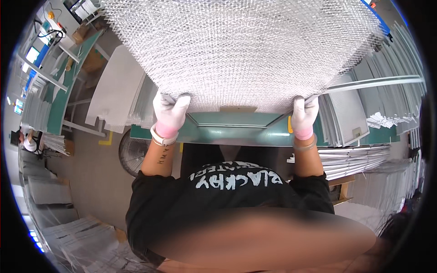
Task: Assemble metal frames onto mesh filter pads using a mallet and manual alignment.
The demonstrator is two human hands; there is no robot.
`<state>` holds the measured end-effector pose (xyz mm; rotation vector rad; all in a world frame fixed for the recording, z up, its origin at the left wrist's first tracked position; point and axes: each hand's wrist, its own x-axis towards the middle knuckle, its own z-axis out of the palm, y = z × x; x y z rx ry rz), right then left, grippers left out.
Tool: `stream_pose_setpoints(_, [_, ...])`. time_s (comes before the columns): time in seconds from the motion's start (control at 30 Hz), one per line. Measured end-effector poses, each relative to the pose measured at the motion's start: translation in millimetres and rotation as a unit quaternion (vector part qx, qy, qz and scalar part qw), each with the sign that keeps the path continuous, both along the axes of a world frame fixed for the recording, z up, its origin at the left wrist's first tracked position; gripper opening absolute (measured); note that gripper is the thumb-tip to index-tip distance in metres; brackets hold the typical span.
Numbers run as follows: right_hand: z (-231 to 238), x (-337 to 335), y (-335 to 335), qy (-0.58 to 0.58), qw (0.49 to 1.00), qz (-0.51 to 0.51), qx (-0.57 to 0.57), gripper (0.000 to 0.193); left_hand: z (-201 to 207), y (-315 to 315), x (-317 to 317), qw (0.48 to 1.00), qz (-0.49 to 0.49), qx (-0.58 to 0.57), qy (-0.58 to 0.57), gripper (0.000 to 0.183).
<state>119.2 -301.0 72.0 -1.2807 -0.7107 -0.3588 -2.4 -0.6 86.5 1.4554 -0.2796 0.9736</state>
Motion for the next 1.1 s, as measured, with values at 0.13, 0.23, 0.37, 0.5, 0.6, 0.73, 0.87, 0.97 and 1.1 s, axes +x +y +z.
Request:
stream_pose_setpoints(0.13, [-17, 5, -3, -0.013, 0.996, -0.028, -0.084, 0.035, -27, 7, 5, 0.996, 0.034, 0.04, 0.076, 0.032])
stream_pose_setpoints(0.23, [-31, 1, -6, -0.026, 0.996, -0.047, -0.072, 0.036, -42, 6, 0, 0.993, 0.053, 0.067, 0.081, 0.033])
stream_pose_setpoints(0.37, [-22, -3, -11, -0.002, 0.998, -0.035, -0.045, 0.026, -31, 12, -6, 0.995, -0.004, 0.069, 0.074, 0.028])
stream_pose_setpoints(0.5, [1, 22, -36, 0.016, 0.993, 0.091, -0.071, 0.022, 8, 13, 1, 0.995, -0.08, 0.02, 0.063, 0.027])
stream_pose_setpoints(0.6, [31, 6, -19, 0.041, 0.997, 0.063, -0.014, 0.019, 10, 18, 11, 0.994, -0.104, -0.04, -0.022, 0.025])
stream_pose_setpoints(0.73, [27, 6, -3, 0.018, 0.997, -0.061, -0.031, 0.022, 18, 4, 19, 0.997, -0.026, -0.031, -0.069, 0.023])
stream_pose_setpoints(0.87, [27, 13, -3, 0.027, 0.998, -0.064, -0.003, 0.019, 18, 0, 15, 0.994, -0.06, -0.084, -0.022, 0.03])
stream_pose_setpoints(0.97, [26, 14, -3, 0.051, 0.998, -0.044, -0.003, 0.019, 9, 8, 10, 0.997, -0.055, -0.038, 0.042, 0.03])
stream_pose_setpoints(1.1, [28, 9, 4, 0.021, 0.998, -0.056, -0.024, 0.023, 1, 4, 8, 0.999, -0.043, -0.026, -0.007, 0.031])
